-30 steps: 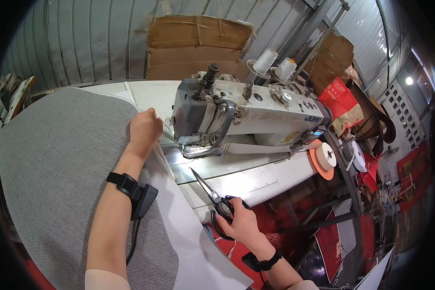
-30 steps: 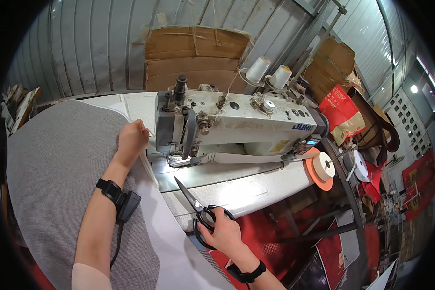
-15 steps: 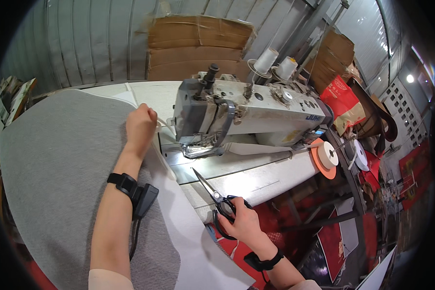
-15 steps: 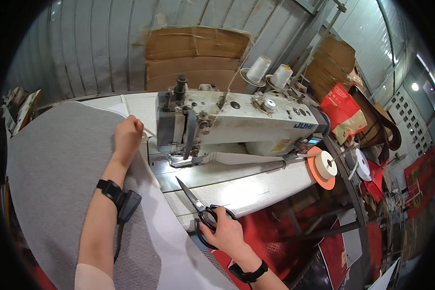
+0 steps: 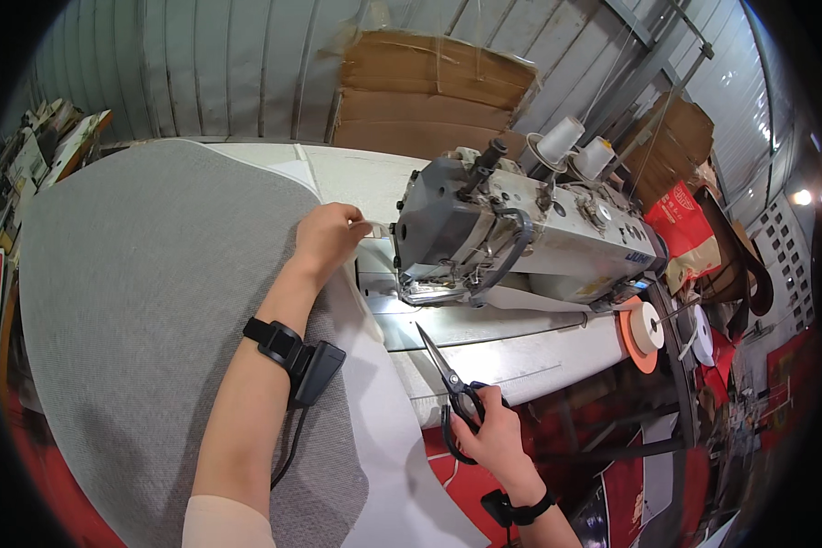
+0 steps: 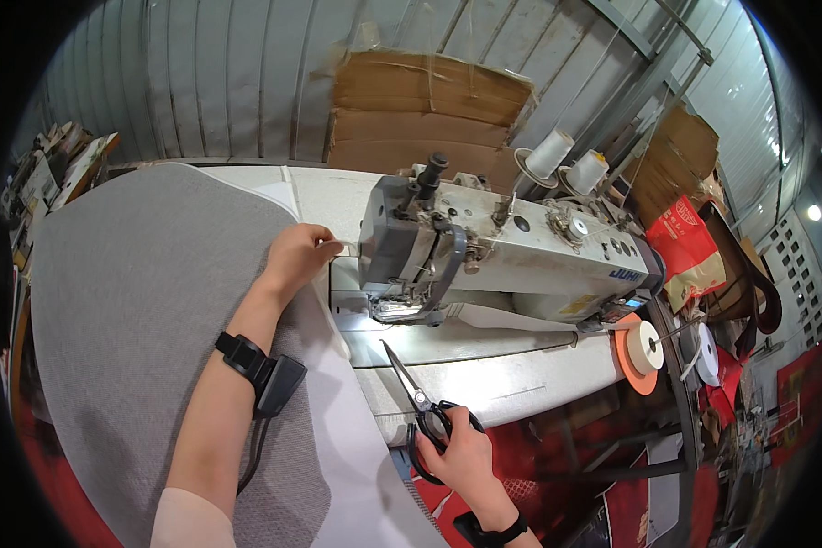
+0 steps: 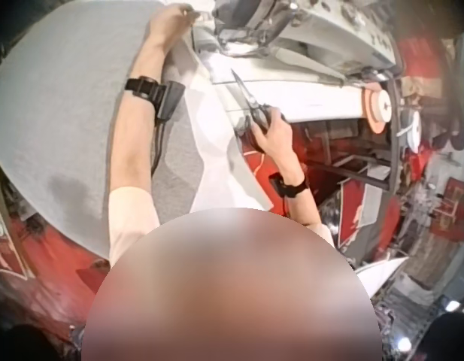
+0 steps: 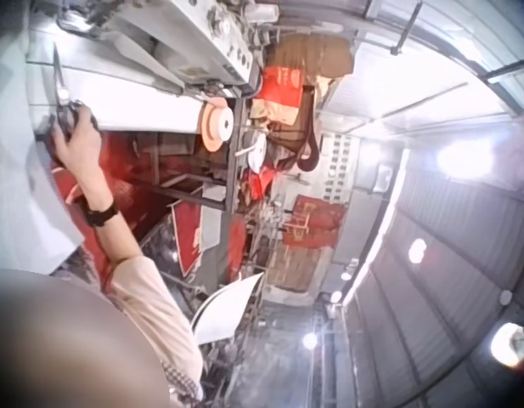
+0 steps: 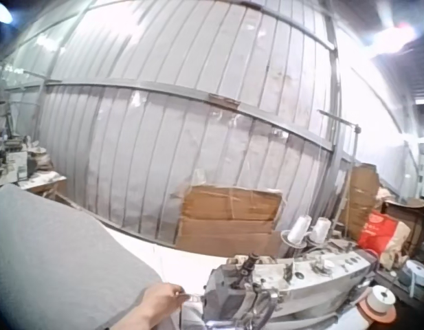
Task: Measuring and cutting fabric at a sewing workstation.
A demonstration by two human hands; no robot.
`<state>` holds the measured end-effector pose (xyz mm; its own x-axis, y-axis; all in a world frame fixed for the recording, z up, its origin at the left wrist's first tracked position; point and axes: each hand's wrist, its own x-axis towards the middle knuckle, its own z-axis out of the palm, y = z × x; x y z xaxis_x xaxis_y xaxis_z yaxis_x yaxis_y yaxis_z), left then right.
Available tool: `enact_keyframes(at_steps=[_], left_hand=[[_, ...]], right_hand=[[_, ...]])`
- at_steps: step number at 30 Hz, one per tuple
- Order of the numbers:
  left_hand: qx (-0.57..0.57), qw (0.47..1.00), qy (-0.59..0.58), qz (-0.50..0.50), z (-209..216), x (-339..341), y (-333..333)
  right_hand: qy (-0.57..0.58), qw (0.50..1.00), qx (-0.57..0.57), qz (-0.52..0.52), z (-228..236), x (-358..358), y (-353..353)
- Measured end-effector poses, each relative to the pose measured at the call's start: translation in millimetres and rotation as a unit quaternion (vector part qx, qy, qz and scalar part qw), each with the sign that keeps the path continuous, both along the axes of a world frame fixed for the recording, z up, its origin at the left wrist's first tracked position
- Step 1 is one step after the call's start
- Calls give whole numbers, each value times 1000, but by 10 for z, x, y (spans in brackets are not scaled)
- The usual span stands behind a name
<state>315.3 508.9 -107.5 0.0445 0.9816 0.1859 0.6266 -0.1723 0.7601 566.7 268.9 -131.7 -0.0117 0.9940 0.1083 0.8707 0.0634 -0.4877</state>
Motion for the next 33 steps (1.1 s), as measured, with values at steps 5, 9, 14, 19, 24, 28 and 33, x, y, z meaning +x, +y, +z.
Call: enact_keyframes(at_steps=[5, 9, 14, 19, 24, 28, 33], left_hand=[[52, 998, 8, 41, -80, 8, 49], [52, 997, -2, 58, -108, 63, 47], [88, 993, 16, 75, -176, 29, 85], [67, 996, -6, 67, -120, 67, 106], [71, 995, -12, 68, -116, 4, 113], [15, 996, -50, 75, -72, -14, 108], [-12, 993, -80, 88, -43, 4, 122]], right_hand=[[-19, 1000, 1, 7, 3, -33, -24], [-14, 1000, 3, -2, 7, -34, -47], [-14, 1000, -16, -10, 8, -45, -47], [-15, 1000, -12, -15, 45, -31, -26], [-5, 1000, 6, 12, -51, 18, -16], [4, 1000, 4, 19, -55, 35, -8], [11, 1000, 8, 20, -56, 72, -21]])
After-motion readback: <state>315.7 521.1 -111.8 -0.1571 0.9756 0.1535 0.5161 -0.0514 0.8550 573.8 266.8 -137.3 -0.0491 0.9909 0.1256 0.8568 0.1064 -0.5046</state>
